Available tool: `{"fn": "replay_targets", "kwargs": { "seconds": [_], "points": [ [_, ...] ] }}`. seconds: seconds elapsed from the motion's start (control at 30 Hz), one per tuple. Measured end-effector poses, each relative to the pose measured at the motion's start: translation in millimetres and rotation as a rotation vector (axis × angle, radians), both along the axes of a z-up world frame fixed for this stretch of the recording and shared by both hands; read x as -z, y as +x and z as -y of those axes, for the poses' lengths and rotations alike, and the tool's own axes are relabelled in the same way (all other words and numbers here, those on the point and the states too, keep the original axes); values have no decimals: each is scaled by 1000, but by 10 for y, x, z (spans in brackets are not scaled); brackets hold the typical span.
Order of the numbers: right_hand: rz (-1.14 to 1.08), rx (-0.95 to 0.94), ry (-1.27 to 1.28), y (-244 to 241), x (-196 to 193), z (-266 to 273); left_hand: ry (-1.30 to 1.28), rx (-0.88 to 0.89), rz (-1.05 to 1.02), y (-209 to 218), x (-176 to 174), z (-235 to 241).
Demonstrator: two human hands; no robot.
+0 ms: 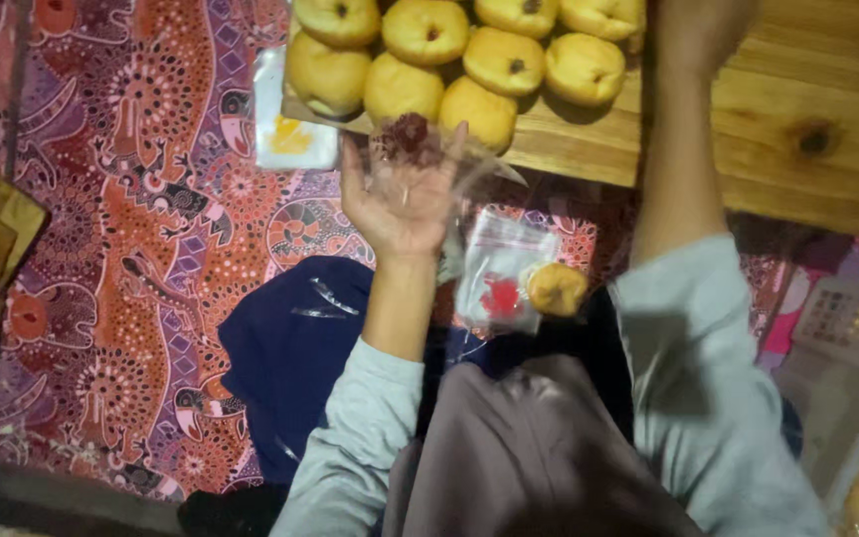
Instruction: The person sits on the floor and repeatedly picks up round baked buns, places them into clear plastic bags, and seals them. The packaged buns are then placed into a white plastic basket.
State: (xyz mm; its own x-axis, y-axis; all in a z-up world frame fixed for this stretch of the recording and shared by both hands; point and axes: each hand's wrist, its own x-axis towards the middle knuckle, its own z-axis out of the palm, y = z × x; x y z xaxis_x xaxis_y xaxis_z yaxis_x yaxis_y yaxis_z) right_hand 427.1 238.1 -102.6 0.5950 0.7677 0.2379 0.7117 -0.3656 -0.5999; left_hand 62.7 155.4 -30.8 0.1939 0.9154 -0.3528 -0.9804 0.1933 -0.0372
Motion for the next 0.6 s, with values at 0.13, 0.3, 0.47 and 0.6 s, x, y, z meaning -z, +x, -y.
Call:
{"fn": "replay_targets", "kwargs": {
  "seconds": [0.13,0.3,0.47,0.6],
  "points": [
    [-521,-243,228,-1013,-958,1005,43,-64,196,-15,73,-85],
    [-888,-405,213,-2179,-1271,2083,160,-74,78,137,295,205],
    [-267,-455,347,-2524,-1172,1930,279,24,-95,429,167,750],
    [-351,-434,103,-2564,-1245,2001,362,149,-1334,143,-147,1179]
  ]
}}
